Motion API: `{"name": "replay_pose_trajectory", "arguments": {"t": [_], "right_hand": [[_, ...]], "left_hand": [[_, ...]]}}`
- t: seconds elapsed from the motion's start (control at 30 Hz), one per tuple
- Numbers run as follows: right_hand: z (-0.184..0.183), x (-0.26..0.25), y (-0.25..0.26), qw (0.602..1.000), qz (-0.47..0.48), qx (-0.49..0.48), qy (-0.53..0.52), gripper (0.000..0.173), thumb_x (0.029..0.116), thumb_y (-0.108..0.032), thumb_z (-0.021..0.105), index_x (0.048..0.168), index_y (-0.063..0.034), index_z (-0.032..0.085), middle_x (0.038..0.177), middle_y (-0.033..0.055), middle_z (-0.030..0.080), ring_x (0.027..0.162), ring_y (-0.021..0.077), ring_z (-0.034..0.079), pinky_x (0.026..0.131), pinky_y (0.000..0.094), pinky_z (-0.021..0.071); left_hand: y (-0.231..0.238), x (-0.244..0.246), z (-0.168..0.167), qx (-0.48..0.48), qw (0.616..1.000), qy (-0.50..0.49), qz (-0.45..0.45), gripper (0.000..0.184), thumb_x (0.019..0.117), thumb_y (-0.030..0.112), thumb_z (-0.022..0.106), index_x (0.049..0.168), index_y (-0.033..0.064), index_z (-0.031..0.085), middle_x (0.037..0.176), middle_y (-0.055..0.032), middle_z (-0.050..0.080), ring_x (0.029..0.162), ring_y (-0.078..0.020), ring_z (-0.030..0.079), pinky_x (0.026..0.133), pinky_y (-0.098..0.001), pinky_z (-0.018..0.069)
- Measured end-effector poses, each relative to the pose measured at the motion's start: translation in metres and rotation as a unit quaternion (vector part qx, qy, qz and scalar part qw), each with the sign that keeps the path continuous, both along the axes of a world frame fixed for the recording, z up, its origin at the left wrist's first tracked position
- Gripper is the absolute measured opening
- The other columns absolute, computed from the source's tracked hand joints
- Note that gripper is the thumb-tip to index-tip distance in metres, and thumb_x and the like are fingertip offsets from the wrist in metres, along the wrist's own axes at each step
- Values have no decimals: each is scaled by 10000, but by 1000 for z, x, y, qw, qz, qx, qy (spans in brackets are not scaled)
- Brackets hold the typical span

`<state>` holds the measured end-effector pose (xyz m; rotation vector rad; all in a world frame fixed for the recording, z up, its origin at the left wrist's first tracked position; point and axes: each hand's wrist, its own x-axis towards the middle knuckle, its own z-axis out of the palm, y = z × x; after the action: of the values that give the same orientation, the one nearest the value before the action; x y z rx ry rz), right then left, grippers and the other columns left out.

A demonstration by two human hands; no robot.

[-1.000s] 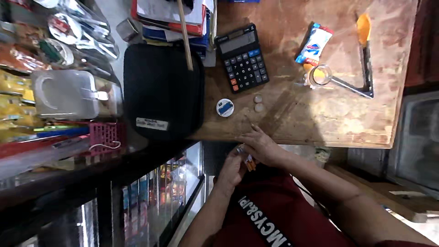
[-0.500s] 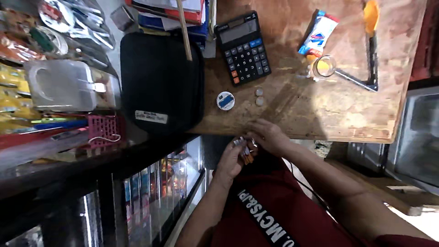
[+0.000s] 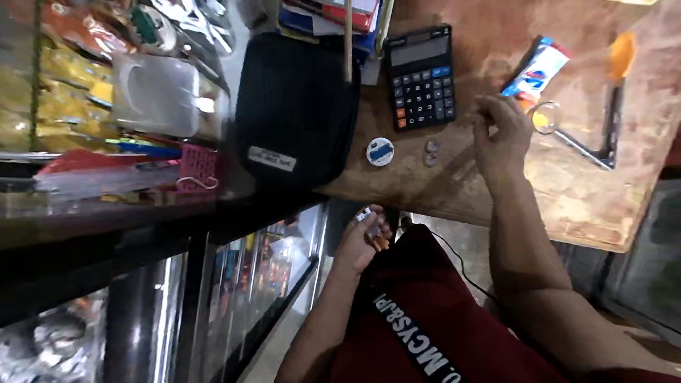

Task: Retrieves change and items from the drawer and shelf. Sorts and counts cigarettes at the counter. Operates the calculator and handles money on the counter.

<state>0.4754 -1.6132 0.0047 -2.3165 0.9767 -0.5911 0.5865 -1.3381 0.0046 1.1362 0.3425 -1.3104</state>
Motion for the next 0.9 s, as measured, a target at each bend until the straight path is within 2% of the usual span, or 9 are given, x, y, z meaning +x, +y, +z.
{"name": "replay_pose_trajectory", "arguments": {"t": [0.1,0.2,0.27,0.37,0.43,0.5,0.6,0.73,0.9], "right_hand": [[32,-23,-6,987,-36,-137,-78,249,1031,-111,568,1142,61,710,1039,255,701,950,319,691,884,426,560],[53,-61,-20,994,-78,-75,12,318,1052,-180,522,1133,82,683,1081,272,670,963,314,677,904,427,554],[54,-74,-27,993,-81,-11,80,322,1052,-196,533,1161,69,680,1110,267,682,895,313,686,847,445,563],[58,-75,-26,980,-49,71,180,342,1047,-222,574,1267,29,646,1231,275,641,870,391,657,809,573,522],[57,-72,-28,966,-30,96,238,399,1038,-279,603,1335,-13,628,1288,270,634,1016,470,655,887,685,481],[51,-72,-36,960,9,80,268,447,1022,-360,624,1343,-49,633,1285,251,654,1118,496,648,918,734,464],[50,-69,-46,946,53,69,312,418,1030,-403,605,1287,-78,664,1149,263,697,1061,524,659,849,757,465],[50,-66,-60,942,73,90,315,217,1006,-253,662,1116,-78,728,1037,250,714,953,518,674,775,762,467],[49,-69,-66,949,92,86,290,196,991,-234,686,1016,-47,736,988,245,714,933,495,677,781,744,474]], "left_hand": [[7,3,-3,16,1000,6,20,266,1079,115,301,1098,104,567,766,8,624,668,-109,640,643,-268,578],[10,5,-4,-1,999,5,38,302,1085,119,282,1077,101,583,770,10,632,692,-109,654,689,-276,593],[6,5,-4,-4,999,10,48,305,1085,117,294,1073,95,598,769,3,630,696,-115,654,698,-288,595],[-2,5,-3,-6,999,18,38,298,1089,118,298,1101,90,594,779,-9,635,700,-126,661,696,-292,598],[-10,4,-2,-13,999,20,23,300,1095,120,293,1113,88,591,781,-13,633,704,-130,661,701,-296,596],[-19,2,0,-10,1000,18,10,301,1093,112,292,1105,88,592,774,-10,630,699,-130,659,695,-295,595],[-24,0,-2,-23,1000,14,-16,311,1090,117,293,1104,92,602,777,-10,634,708,-133,663,707,-300,597],[-25,0,-7,-27,999,21,-28,311,1094,132,292,1114,92,600,792,-14,632,714,-134,661,698,-296,594],[-26,3,-7,-8,999,19,-26,296,1097,124,306,1135,86,597,805,-20,634,716,-141,662,699,-300,596]]}}
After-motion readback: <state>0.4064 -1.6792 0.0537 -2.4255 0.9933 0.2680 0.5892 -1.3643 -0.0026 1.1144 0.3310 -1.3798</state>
